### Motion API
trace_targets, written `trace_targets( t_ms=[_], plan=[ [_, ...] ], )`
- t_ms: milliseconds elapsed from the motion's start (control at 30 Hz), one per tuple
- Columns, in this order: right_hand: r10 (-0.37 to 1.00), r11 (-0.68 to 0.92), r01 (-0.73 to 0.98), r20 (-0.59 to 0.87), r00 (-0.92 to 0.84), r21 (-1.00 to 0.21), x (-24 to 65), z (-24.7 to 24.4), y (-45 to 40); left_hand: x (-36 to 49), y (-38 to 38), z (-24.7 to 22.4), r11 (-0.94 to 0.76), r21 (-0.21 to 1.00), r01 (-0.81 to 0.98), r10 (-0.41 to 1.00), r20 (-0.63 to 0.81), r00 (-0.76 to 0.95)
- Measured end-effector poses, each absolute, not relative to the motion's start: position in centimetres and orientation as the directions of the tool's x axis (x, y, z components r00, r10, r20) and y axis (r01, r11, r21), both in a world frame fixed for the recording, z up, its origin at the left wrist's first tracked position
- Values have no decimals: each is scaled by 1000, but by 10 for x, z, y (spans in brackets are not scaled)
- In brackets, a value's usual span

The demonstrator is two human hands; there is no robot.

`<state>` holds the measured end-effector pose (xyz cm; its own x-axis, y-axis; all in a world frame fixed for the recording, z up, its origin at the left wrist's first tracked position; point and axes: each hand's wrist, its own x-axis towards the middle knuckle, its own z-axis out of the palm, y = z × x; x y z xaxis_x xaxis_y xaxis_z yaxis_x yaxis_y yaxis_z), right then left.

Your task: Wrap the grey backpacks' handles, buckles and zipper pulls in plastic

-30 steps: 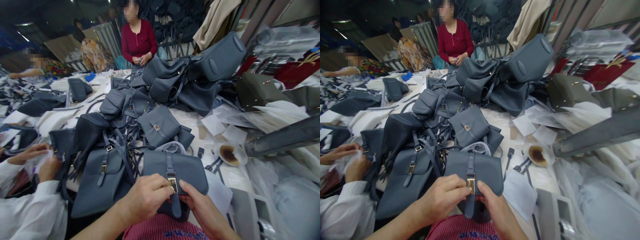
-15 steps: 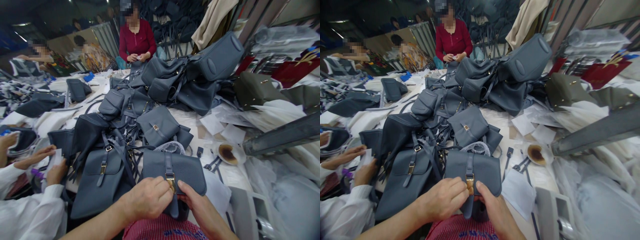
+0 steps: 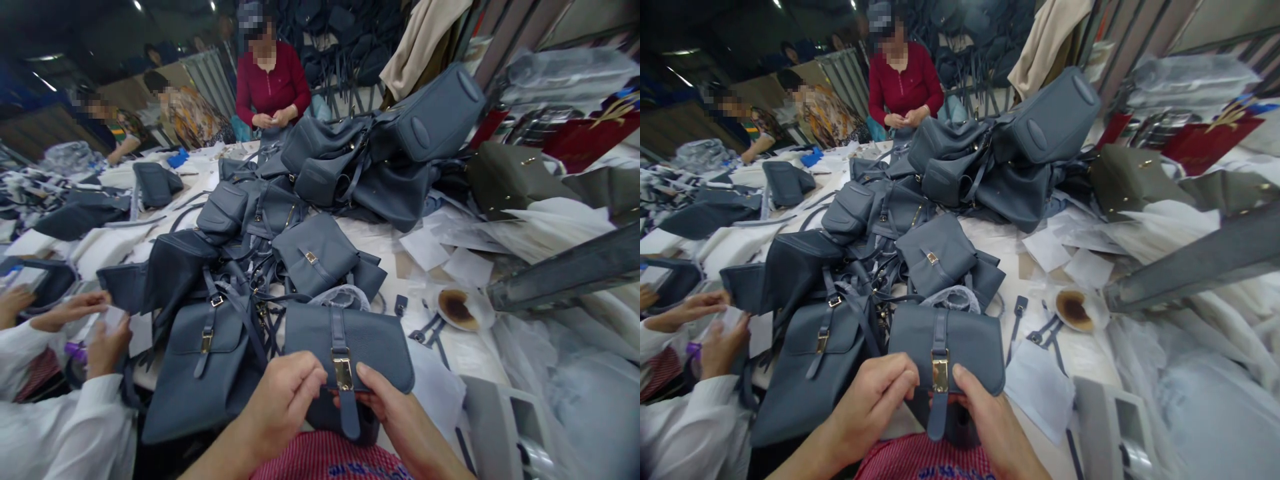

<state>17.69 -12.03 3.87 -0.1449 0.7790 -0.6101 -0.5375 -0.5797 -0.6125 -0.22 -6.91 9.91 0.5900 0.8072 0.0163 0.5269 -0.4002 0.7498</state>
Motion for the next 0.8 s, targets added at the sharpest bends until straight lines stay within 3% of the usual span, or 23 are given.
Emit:
trace_targets(
  t_ms=[233, 500, 567, 700, 800],
  plan=[
    [789, -593, -338, -612, -61, -731, 179, 37, -123, 4, -90, 78, -498, 710, 498, 803, 162, 574],
    [810, -565, -305, -586, -28, -766, 180, 41, -125, 7, -81, 70, -673, 439, 595, 717, 189, 671],
    [814, -557, -296, -580, -11, -776, 180, 43, -126, 8, -78, 74, -652, 471, 594, 730, 180, 659],
    [805, -575, -322, -590, -58, -752, 180, 44, -126, 8, -75, 86, -530, 643, 552, 790, 139, 597],
    [818, -557, -314, -574, -44, -769, 181, 42, -126, 6, -77, 89, -528, 677, 513, 778, 143, 611]
  ],
)
